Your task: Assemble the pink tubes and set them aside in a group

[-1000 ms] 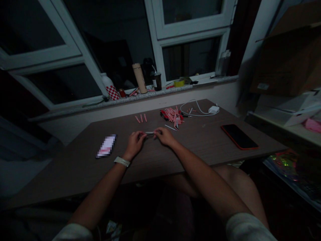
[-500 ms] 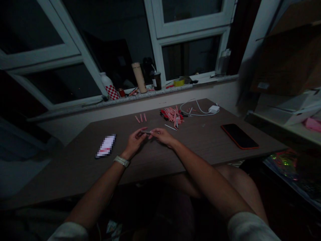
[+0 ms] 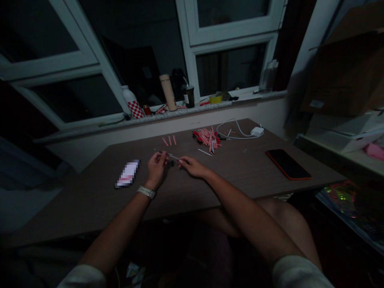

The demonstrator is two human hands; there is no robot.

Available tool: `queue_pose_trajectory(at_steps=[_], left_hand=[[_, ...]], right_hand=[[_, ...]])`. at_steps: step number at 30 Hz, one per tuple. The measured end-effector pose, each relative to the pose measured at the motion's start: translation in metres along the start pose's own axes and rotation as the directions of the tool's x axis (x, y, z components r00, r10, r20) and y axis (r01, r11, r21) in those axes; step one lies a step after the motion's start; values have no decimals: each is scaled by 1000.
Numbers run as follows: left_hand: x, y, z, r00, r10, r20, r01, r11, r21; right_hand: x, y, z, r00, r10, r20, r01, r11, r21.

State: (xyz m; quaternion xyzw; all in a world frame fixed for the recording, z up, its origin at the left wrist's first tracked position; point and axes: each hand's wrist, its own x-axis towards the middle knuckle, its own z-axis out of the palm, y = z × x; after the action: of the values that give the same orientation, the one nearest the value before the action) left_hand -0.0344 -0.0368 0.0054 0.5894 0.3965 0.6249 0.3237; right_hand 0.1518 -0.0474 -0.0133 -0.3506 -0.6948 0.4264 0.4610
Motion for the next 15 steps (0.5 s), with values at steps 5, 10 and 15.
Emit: queue_pose_trajectory(at_steps=[5, 10, 15], left_hand=[[-1, 2, 0, 999, 31, 17, -32, 999, 39], [-3, 4, 3, 998, 33, 44, -37, 995, 90], [-6, 6, 6, 991, 16, 137, -29, 995, 99]], right_hand=[[-1, 1, -2, 995, -91, 51, 94, 994, -52], [-1, 3, -2, 995, -96, 32, 97, 995, -39], [-2, 0, 0, 994, -100, 33, 102, 994, -46]])
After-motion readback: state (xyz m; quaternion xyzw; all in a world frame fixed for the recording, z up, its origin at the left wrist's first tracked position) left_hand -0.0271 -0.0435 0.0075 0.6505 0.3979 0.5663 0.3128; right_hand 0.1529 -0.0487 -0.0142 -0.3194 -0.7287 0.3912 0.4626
